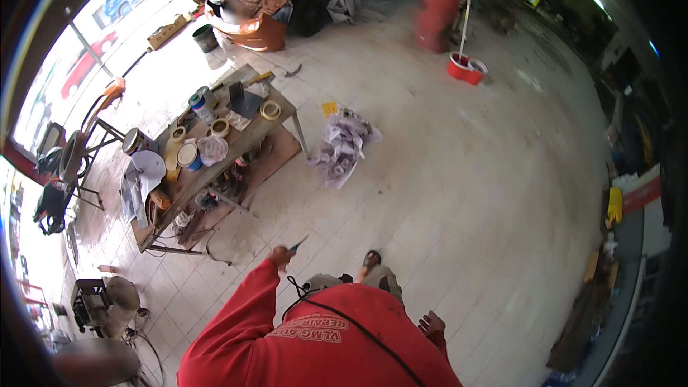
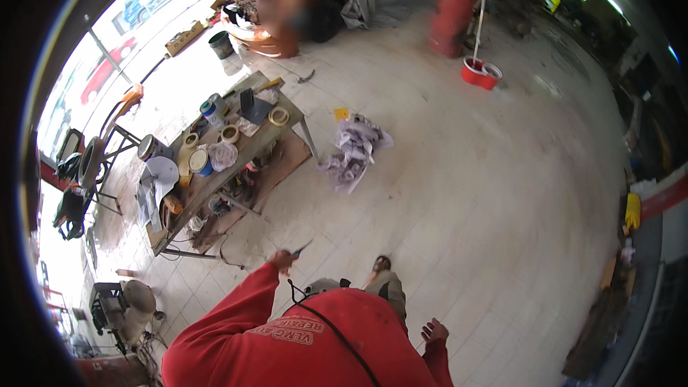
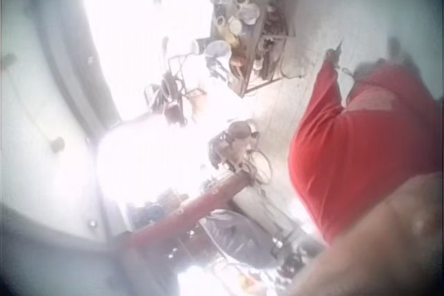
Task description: The person uses a blue pry tool to remove a red trim piece from the rear bumper of an orange car. After removing the trim, the person aligns and snaps the bumper cover back into place, then presses along the edges to secure it.
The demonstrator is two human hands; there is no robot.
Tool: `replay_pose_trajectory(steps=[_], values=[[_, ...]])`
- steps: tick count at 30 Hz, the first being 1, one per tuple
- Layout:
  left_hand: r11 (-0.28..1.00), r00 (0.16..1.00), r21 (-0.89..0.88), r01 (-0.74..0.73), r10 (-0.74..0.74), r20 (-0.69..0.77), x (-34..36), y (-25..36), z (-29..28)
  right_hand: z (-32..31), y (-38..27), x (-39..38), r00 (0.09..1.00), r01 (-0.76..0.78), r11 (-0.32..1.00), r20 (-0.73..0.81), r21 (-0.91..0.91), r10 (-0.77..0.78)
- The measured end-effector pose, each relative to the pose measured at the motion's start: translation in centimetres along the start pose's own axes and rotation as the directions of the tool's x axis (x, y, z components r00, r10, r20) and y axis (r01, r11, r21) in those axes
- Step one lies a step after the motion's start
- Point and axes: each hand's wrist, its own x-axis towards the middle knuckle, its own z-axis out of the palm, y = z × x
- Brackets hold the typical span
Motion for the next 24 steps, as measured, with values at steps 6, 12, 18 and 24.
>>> replay_pose_trajectory(steps=[6,12,18,24], values=[[0.900,0.924,-0.231,0.369,-0.383,-0.018,2.7,5.0,4.1,12.3,-36.3,5.5,0.923,0.384,0.823,0.201,-0.419,-0.328],[0.825,0.871,-0.318,0.467,-0.492,0.001,9.2,12.4,3.7,30.8,-55.0,8.4,0.793,0.578,0.783,0.383,-0.228,-0.474],[0.844,0.958,-0.463,0.270,-0.285,0.040,26.1,28.1,-3.9,37.8,-59.9,16.2,0.846,0.387,0.753,0.529,-0.532,-0.061],[0.972,0.951,-0.148,-0.184,0.138,-0.276,34.4,50.3,-18.7,35.7,-60.9,29.3,0.733,0.677,0.076,0.680,-0.732,0.018]])
